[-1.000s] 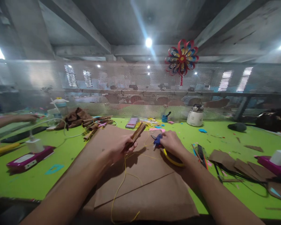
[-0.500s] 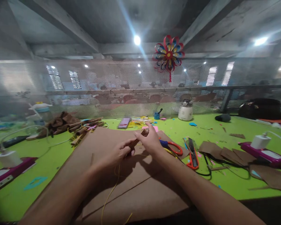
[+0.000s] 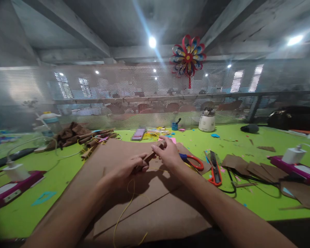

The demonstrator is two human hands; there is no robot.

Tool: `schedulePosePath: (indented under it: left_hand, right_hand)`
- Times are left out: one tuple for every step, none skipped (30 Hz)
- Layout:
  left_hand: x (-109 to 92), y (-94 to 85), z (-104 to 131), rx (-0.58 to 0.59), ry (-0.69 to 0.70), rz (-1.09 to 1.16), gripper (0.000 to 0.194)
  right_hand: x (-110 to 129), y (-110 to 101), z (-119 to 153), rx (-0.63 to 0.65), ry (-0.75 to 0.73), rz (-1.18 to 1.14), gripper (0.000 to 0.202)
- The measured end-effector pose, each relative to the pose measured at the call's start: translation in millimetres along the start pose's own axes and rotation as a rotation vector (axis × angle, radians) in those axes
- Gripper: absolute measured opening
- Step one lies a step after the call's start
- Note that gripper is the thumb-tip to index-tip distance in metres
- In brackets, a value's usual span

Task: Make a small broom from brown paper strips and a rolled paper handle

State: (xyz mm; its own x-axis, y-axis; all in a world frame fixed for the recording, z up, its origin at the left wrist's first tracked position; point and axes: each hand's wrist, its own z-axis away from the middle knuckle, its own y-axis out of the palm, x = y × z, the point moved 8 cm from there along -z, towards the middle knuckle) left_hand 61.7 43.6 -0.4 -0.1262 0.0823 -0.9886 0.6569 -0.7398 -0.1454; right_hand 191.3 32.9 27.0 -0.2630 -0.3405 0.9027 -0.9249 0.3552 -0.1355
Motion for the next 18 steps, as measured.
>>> schedulePosePath:
  left_hand:
    - [0.9,0.2,-0.4,-0.003,-0.002,0.0,0.013]
    - [1.1,0.7,-0.7,-0.007,0.003,-0.007,0.018]
    - [0.5,1.2,-0.9,-0.013,0.013,-0.02,0.026]
    - [-0.5,2.1,-1.0,-0.014,0.027,-0.037,0.032]
    - [-1.8,3.3,-1.1,-0.011,0.045,-0.054,0.036]
    - [-2.9,4.6,-1.3,-0.004,0.062,-0.066,0.037]
    - [-3.6,5.7,-1.5,0.004,0.075,-0.071,0.037]
    - [-3.6,6.3,-1.9,0.012,0.084,-0.071,0.036]
    - [-3.0,6.7,-2.4,0.019,0.088,-0.07,0.035]
    - [-2.3,7.0,-2.9,0.028,0.091,-0.063,0.034]
    - [-1.6,7.1,-3.3,0.034,0.094,-0.05,0.033]
    - [-1.0,7.4,-3.6,0.041,0.095,-0.036,0.032]
    - [-0.5,7.5,-3.7,0.045,0.094,-0.023,0.031]
    - [0.0,7.6,-3.7,0.047,0.09,-0.014,0.03]
    - [0.5,7.6,-3.5,0.046,0.083,-0.01,0.029]
    - [0.8,7.5,-3.3,0.043,0.076,-0.013,0.028]
    - [0.9,7.1,-3.1,0.037,0.07,-0.016,0.027]
    - [0.8,6.9,-3.0,0.036,0.069,-0.018,0.026]
  right_hand:
    - [-1.4,-0.4,-0.6,-0.004,-0.005,0.017,0.06]
    - [-2.8,-0.7,-1.2,-0.007,-0.009,0.033,0.059]
    - [-4.2,-0.9,-1.7,-0.012,-0.013,0.046,0.059]
    - [-5.3,-1.0,-2.0,-0.017,-0.017,0.055,0.059]
    - [-6.1,-0.9,-2.2,-0.022,-0.021,0.062,0.058]
    - [-6.6,-0.8,-2.2,-0.026,-0.023,0.064,0.058]
    - [-6.8,-0.7,-2.0,-0.031,-0.023,0.061,0.058]
    - [-7.0,-0.5,-1.6,-0.032,-0.019,0.05,0.058]
    - [-7.1,-0.1,-1.3,-0.031,-0.012,0.029,0.058]
    - [-7.2,0.3,-1.0,-0.027,-0.002,0.001,0.058]
    - [-7.4,0.8,-0.8,-0.022,0.008,-0.029,0.057]
    - [-7.6,1.1,-0.8,-0.016,0.017,-0.058,0.056]
    - [-7.8,1.2,-1.0,-0.012,0.022,-0.081,0.055]
    - [-8.2,1.1,-1.4,-0.01,0.025,-0.096,0.054]
    - [-8.5,0.4,-2.0,-0.012,0.023,-0.105,0.053]
    - [-8.7,-0.4,-2.7,-0.013,0.018,-0.11,0.052]
    - [-8.7,-1.2,-3.4,-0.015,0.009,-0.113,0.051]
    - [-8.7,-2.0,-4.0,-0.016,0.001,-0.113,0.05]
